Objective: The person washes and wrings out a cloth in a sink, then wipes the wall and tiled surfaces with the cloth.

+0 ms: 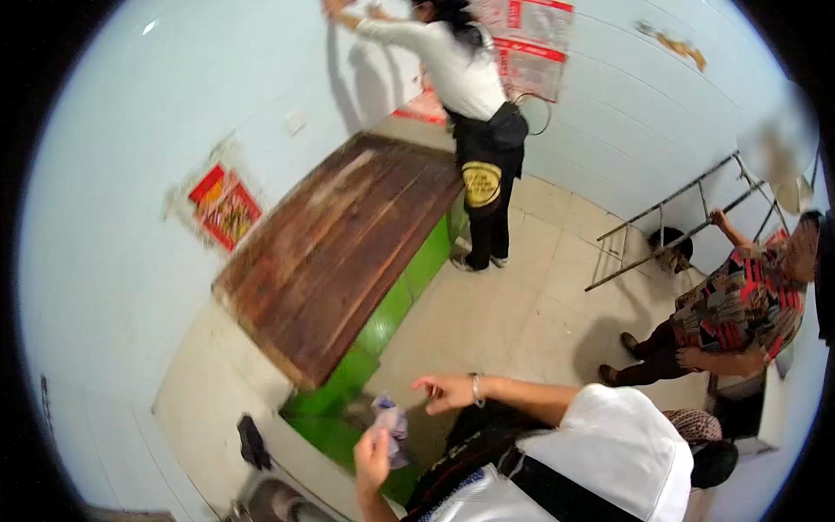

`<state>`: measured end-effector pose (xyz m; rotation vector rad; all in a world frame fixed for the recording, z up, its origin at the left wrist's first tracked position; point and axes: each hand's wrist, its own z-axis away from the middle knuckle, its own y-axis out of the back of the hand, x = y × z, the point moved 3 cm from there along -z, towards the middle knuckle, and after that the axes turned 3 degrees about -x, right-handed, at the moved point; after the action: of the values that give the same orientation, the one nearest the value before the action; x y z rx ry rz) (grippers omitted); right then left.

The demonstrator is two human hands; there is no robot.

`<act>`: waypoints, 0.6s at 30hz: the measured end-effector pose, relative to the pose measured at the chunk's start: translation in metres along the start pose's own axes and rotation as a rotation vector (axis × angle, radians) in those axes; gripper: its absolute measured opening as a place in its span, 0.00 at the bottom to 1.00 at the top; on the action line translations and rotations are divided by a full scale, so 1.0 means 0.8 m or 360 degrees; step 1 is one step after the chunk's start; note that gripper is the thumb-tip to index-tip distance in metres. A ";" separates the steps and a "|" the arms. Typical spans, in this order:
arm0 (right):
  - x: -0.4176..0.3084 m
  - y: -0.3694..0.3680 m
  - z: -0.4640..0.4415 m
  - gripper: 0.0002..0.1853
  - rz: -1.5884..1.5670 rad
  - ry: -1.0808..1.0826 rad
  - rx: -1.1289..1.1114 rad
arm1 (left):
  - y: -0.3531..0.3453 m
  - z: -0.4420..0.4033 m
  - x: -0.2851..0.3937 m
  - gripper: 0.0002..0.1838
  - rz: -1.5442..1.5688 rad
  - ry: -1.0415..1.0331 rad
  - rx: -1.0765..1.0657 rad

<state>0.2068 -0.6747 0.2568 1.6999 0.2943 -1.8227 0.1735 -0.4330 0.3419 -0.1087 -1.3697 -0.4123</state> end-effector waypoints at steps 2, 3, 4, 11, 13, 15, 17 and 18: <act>-0.036 0.055 0.038 0.45 0.0143 0.0104 0.0020 | -0.064 -0.066 0.047 0.16 -0.0100 -0.0260 -0.0236; -0.025 0.077 0.050 0.46 0.0194 0.0096 0.0123 | -0.094 -0.095 0.069 0.17 -0.0210 -0.0444 -0.0339; -0.016 0.104 0.063 0.42 0.0270 0.0200 0.0203 | -0.124 -0.131 0.069 0.18 -0.0214 -0.0641 -0.0382; 0.026 0.300 0.206 0.19 -0.0410 0.0055 0.1034 | -0.333 -0.291 0.173 0.17 0.0341 0.0036 -0.0940; 0.024 0.357 0.271 0.17 -0.0477 -0.0006 0.1301 | -0.400 -0.332 0.193 0.16 -0.0165 -0.0320 -0.0990; 0.026 0.399 0.325 0.16 -0.0778 -0.0191 0.1384 | -0.458 -0.372 0.200 0.15 -0.0325 -0.0247 -0.1039; 0.017 0.448 0.379 0.14 0.0180 -0.0408 0.1764 | -0.523 -0.405 0.233 0.14 -0.0323 -0.0260 -0.1326; 0.009 0.470 0.396 0.14 0.0160 -0.0437 0.1788 | -0.550 -0.416 0.253 0.14 -0.0328 -0.0242 -0.1363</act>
<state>0.1627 -1.1463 0.3890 1.9882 -1.1052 -2.2654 0.3580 -0.9880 0.3967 -0.7167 -1.2737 -1.1660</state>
